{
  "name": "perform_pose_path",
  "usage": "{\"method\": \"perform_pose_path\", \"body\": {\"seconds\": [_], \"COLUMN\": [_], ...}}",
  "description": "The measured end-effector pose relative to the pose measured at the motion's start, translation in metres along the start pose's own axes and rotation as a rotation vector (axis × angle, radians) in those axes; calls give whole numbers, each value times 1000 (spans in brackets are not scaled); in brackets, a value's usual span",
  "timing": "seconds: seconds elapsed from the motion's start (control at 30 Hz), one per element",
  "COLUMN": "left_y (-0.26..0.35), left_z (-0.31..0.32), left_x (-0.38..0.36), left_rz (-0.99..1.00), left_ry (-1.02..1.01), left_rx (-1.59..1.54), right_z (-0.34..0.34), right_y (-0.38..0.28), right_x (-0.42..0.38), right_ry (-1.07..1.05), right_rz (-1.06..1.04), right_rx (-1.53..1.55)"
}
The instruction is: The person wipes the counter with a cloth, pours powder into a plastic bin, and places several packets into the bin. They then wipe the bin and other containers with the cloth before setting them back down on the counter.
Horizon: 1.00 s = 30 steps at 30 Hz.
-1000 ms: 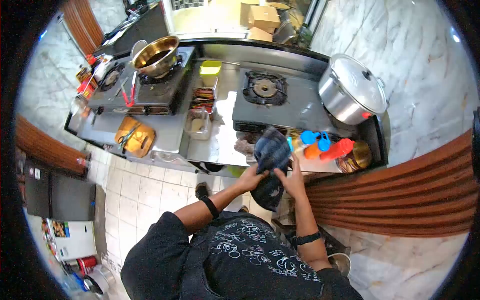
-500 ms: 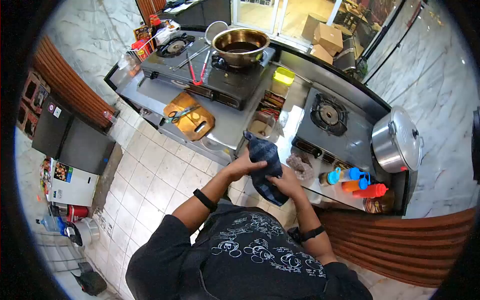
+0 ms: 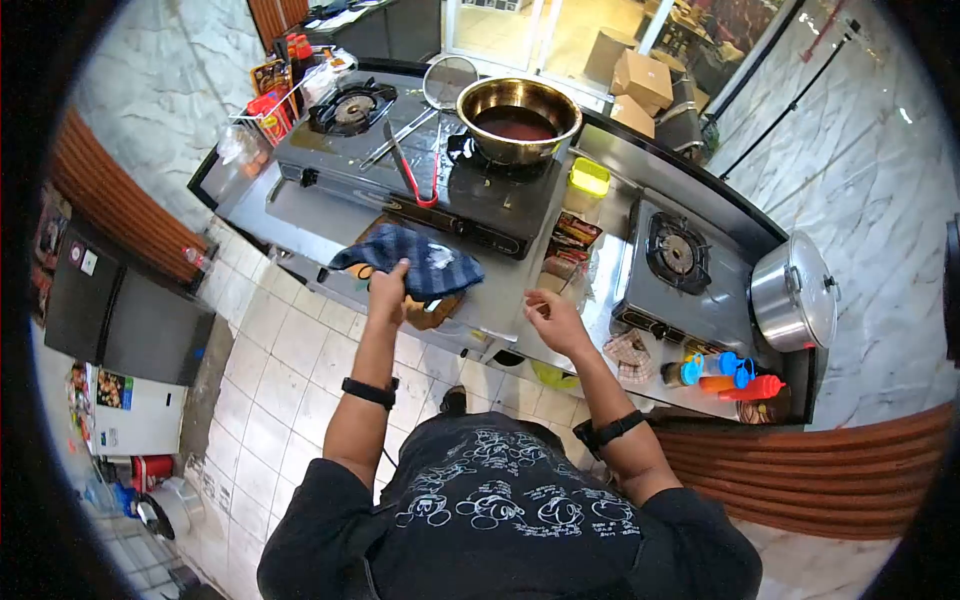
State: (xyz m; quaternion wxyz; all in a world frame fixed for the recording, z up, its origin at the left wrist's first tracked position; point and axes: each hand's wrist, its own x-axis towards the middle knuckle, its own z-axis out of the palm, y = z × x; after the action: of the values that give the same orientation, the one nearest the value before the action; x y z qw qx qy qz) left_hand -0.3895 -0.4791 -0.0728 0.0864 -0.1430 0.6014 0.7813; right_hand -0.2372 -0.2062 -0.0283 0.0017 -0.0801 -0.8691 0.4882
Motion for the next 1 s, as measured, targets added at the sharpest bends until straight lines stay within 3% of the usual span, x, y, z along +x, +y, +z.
{"method": "perform_pose_path", "body": {"seconds": [0.07,0.13,0.23,0.3,0.33,0.4,0.43,0.47,0.53,0.67,0.73,0.8,1.0], "left_y": [12,44,19,-2,9,28,39,50,88,101,79,54,-46], "left_z": [-6,2,-21,-40,-36,-38,-40,-47,-33,5,31,55,112], "left_x": [14,0,39,63,54,33,30,25,-11,-33,-32,-30,-38], "left_rz": [17,9,71,101,104,180,180,232,180,237,139,50,-309], "left_ry": [52,112,17,-39,-54,-63,-126,-265,-389,-614,-887,-1049,-1128], "left_rx": [-139,-118,-143,183,187,701,807,1073,1102,979,692,684,748], "right_z": [-7,-18,-36,-38,-39,-32,-23,-17,-8,3,5,4,-8], "right_y": [4,26,65,120,126,134,137,141,144,133,127,124,124], "right_x": [3,5,4,11,13,16,18,19,24,28,29,28,-3], "right_ry": [62,254,480,455,441,408,431,439,400,482,525,503,529], "right_rz": [55,145,293,465,534,653,693,700,721,623,602,586,584], "right_rx": [1,-182,-353,-214,-123,7,244,255,468,546,502,478,569]}}
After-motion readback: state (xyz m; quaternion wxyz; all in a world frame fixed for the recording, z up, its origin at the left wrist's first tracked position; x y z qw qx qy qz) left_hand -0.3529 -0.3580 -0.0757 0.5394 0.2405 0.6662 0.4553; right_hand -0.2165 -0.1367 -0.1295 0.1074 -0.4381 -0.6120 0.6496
